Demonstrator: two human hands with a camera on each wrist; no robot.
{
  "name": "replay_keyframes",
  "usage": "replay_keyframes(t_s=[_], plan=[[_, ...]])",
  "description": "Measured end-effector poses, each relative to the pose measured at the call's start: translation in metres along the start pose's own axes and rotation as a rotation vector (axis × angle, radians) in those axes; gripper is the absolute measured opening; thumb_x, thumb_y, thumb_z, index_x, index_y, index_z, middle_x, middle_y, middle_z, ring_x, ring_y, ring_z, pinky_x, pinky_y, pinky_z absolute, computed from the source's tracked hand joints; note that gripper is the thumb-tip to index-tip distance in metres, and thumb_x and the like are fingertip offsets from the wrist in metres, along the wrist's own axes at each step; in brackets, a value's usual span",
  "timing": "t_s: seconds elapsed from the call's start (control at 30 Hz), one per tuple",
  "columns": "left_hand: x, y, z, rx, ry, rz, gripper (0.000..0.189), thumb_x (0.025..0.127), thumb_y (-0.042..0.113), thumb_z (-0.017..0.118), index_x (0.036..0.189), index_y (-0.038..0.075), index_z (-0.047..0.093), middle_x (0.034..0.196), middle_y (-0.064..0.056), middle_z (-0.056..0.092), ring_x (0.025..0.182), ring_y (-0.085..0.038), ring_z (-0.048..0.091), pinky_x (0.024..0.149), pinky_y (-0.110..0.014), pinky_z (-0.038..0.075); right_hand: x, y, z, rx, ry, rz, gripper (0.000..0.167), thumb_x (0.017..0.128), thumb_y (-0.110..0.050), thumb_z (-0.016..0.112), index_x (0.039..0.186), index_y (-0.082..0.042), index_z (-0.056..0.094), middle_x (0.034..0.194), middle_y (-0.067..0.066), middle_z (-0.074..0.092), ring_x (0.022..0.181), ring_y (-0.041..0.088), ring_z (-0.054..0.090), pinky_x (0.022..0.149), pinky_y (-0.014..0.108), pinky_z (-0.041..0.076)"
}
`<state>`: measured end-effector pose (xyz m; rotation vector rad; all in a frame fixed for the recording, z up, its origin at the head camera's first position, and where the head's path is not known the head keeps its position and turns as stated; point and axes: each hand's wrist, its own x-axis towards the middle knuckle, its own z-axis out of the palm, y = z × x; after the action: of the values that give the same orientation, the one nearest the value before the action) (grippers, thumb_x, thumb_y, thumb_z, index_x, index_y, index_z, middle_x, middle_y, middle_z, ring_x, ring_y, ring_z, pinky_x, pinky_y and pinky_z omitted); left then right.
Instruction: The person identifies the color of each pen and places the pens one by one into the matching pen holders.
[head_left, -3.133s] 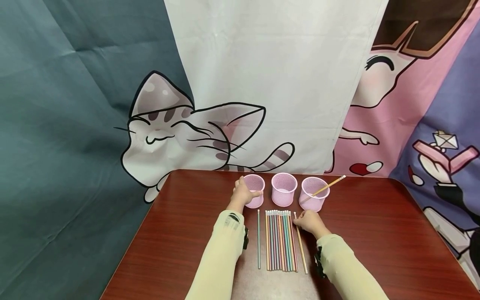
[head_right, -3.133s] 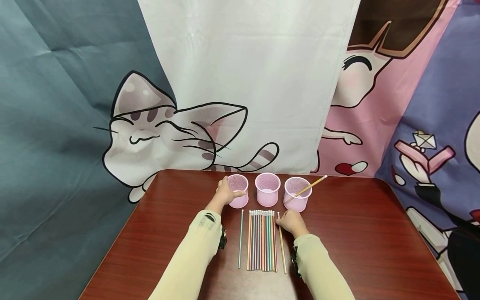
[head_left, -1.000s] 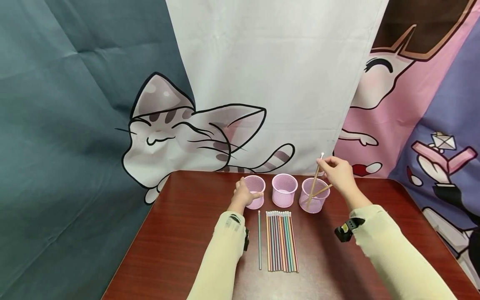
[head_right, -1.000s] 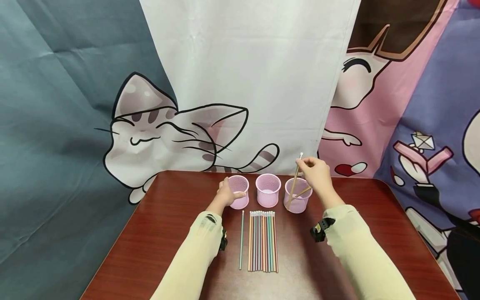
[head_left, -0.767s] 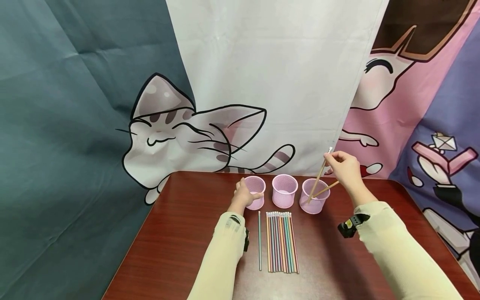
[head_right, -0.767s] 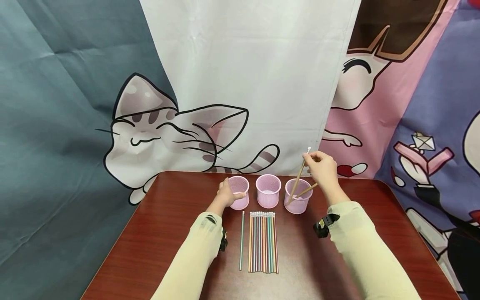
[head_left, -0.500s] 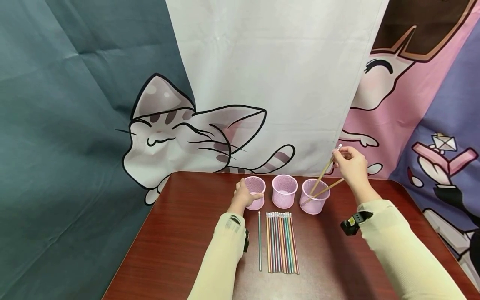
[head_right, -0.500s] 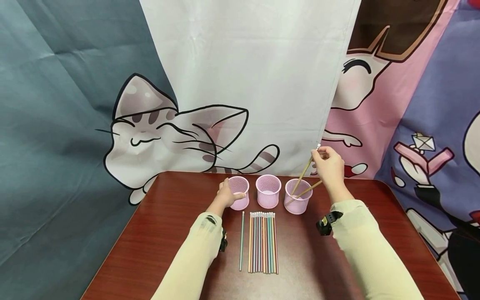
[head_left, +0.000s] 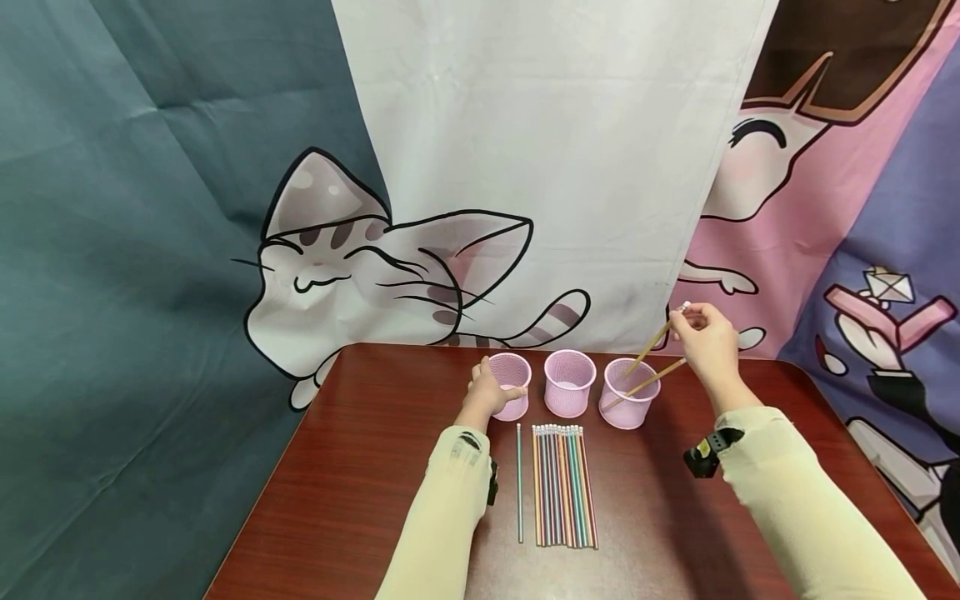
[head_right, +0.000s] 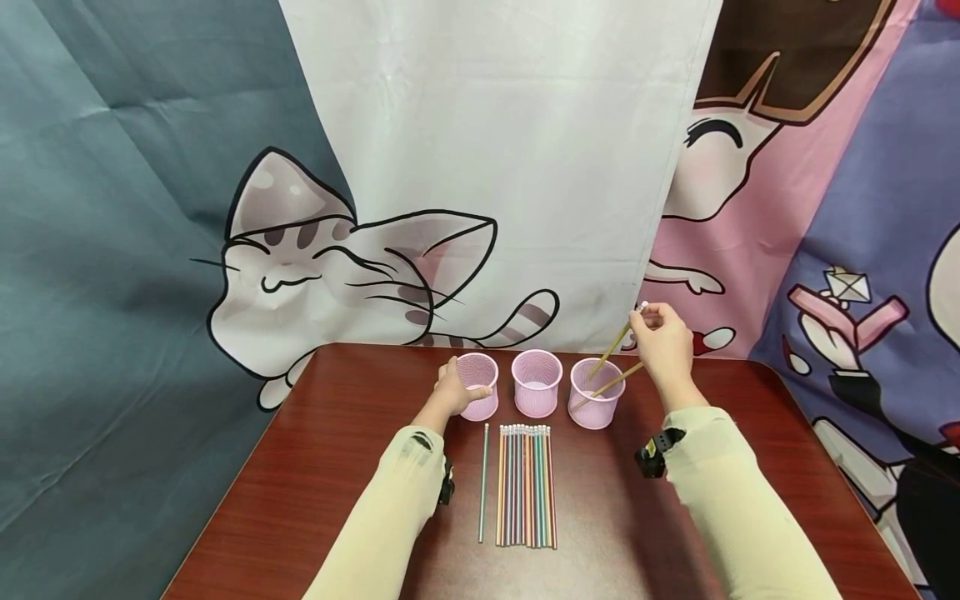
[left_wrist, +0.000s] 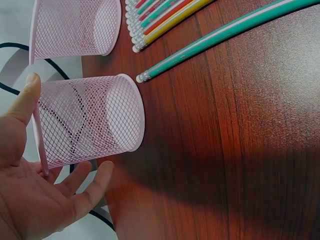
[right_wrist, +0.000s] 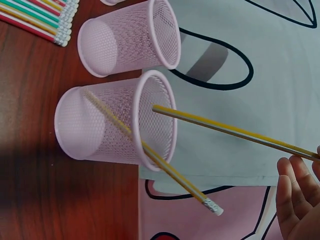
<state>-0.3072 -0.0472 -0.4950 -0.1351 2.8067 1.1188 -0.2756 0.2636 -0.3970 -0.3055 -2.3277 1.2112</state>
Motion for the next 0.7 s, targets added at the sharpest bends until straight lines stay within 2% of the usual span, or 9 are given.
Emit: replay_keyframes(t_s=[0.17, 0.27, 0.5, 0.7], plan=[[0.000, 0.001, 0.000, -0.001, 0.005, 0.007, 0.104, 0.069, 0.040, 0.079, 0.145, 0.005, 0.018, 0.142, -0.017, 0.028, 0.124, -0.040, 0.035, 0.093, -0.054, 0.036, -0.004, 0.004, 0.002, -0.046, -0.034, 0.013, 0.033, 0.090, -0.031, 0.057, 0.106, -0.002, 0.058, 0.083, 0.007, 0.067, 0.053, -0.013, 0.049, 0.059, 0.016, 0.038], [0.000, 0.001, 0.000, 0.000, 0.010, 0.011, 0.104, 0.069, 0.040, 0.080, 0.145, 0.005, 0.019, 0.141, -0.017, 0.029, 0.124, -0.040, 0.036, 0.093, -0.053, 0.037, -0.007, 0.008, 0.005, -0.084, -0.054, 0.016, 0.033, 0.091, -0.031, 0.055, 0.106, -0.003, 0.057, 0.091, 0.014, 0.067, 0.054, -0.012, 0.050, 0.058, 0.018, 0.040], [0.000, 0.000, 0.000, -0.004, 0.014, 0.014, 0.104, 0.069, 0.040, 0.080, 0.145, 0.006, 0.019, 0.140, -0.017, 0.030, 0.122, -0.040, 0.037, 0.092, -0.053, 0.038, -0.018, 0.017, 0.014, -0.128, -0.104, 0.012, 0.027, 0.090, -0.027, 0.054, 0.104, -0.003, 0.058, 0.092, 0.015, 0.068, 0.056, -0.006, 0.055, 0.050, 0.018, 0.042], [0.000, 0.000, 0.001, -0.007, 0.009, 0.014, 0.103, 0.070, 0.040, 0.079, 0.145, 0.006, 0.018, 0.140, -0.017, 0.029, 0.123, -0.040, 0.036, 0.091, -0.054, 0.037, -0.026, 0.023, 0.023, -0.155, -0.110, 0.005, 0.023, 0.090, -0.023, 0.055, 0.101, -0.003, 0.058, 0.090, 0.014, 0.067, 0.061, 0.001, 0.057, 0.059, 0.020, 0.041]])
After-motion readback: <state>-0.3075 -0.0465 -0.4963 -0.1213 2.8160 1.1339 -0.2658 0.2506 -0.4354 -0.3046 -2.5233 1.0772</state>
